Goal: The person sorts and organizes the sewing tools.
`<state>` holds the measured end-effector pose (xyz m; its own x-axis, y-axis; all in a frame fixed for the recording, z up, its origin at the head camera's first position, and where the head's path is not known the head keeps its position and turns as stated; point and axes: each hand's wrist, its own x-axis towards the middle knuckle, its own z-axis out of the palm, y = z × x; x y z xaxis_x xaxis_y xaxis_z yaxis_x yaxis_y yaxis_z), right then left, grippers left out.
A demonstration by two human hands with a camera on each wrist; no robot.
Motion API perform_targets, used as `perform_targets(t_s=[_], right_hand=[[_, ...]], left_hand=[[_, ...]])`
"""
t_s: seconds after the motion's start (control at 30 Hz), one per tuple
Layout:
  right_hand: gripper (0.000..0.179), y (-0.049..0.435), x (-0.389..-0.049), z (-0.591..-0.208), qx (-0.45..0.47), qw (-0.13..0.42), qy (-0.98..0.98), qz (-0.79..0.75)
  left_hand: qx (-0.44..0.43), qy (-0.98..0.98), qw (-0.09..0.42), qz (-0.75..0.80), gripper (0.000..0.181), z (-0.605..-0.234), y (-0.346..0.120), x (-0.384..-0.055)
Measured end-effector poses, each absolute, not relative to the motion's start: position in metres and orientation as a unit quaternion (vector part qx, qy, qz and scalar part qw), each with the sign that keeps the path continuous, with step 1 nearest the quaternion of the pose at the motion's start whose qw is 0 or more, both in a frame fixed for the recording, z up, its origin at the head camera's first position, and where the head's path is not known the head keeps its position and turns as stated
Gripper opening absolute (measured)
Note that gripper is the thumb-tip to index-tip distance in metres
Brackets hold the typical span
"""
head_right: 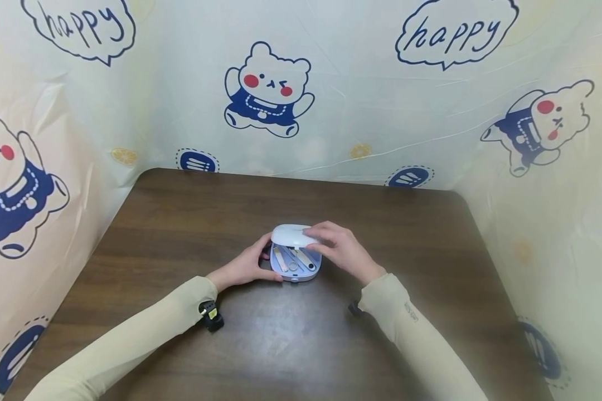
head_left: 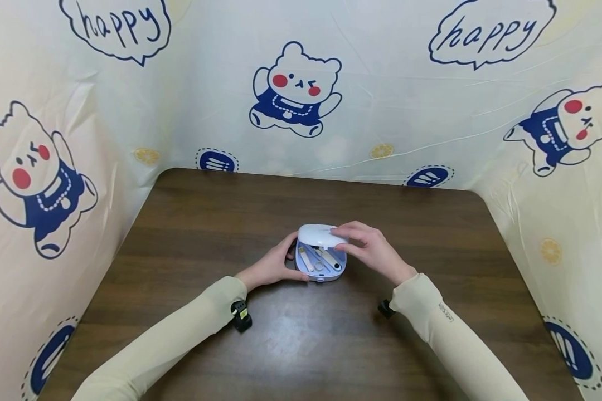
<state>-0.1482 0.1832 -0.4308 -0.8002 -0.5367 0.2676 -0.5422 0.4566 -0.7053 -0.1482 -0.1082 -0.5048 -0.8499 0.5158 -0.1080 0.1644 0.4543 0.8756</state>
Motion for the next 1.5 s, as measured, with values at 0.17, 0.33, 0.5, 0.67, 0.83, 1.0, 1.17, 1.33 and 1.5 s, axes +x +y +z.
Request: perform_targets(t_s=[0.17,0.33,0.5,0.67,0.83,1.0,1.17,1.33,1.5], right_hand=[[0.040,0.186,-0.142,-0.436,0.342,0.010,-0.853,0.393],[0.040,0.186,-0.136,-0.439,0.356,-0.002,-0.859,0.369],[0.040,0.184,-0.129,-0.444,0.370,-0.006,-0.860,0.351],[0.045,0.182,-0.124,-0.453,0.393,0.021,-0.856,0.337],[0.048,0.181,-0.123,-0.460,0.422,0.049,-0.848,0.318],[0.048,0.180,-0.120,-0.465,0.429,0.067,-0.847,0.307],[0.047,0.177,-0.120,-0.466,0.438,0.082,-0.845,0.297],[0.047,0.175,-0.124,-0.465,0.425,0.072,-0.858,0.278],[0.069,0.174,-0.133,-0.463,0.361,-0.027,-0.890,0.278]], left_hand=[[0.206,0.834,0.183,0.479,0.115,-0.507,-0.108,-0.148],[0.210,0.832,0.182,0.479,0.114,-0.506,-0.107,-0.148],[0.206,0.833,0.185,0.480,0.113,-0.505,-0.107,-0.148],[0.205,0.832,0.182,0.482,0.114,-0.504,-0.107,-0.149],[0.203,0.832,0.177,0.485,0.114,-0.504,-0.106,-0.149],[0.201,0.831,0.180,0.486,0.114,-0.504,-0.106,-0.149],[0.202,0.831,0.177,0.487,0.114,-0.505,-0.107,-0.148],[0.204,0.833,0.175,0.484,0.114,-0.505,-0.108,-0.148],[0.207,0.834,0.181,0.479,0.114,-0.504,-0.107,-0.148]])
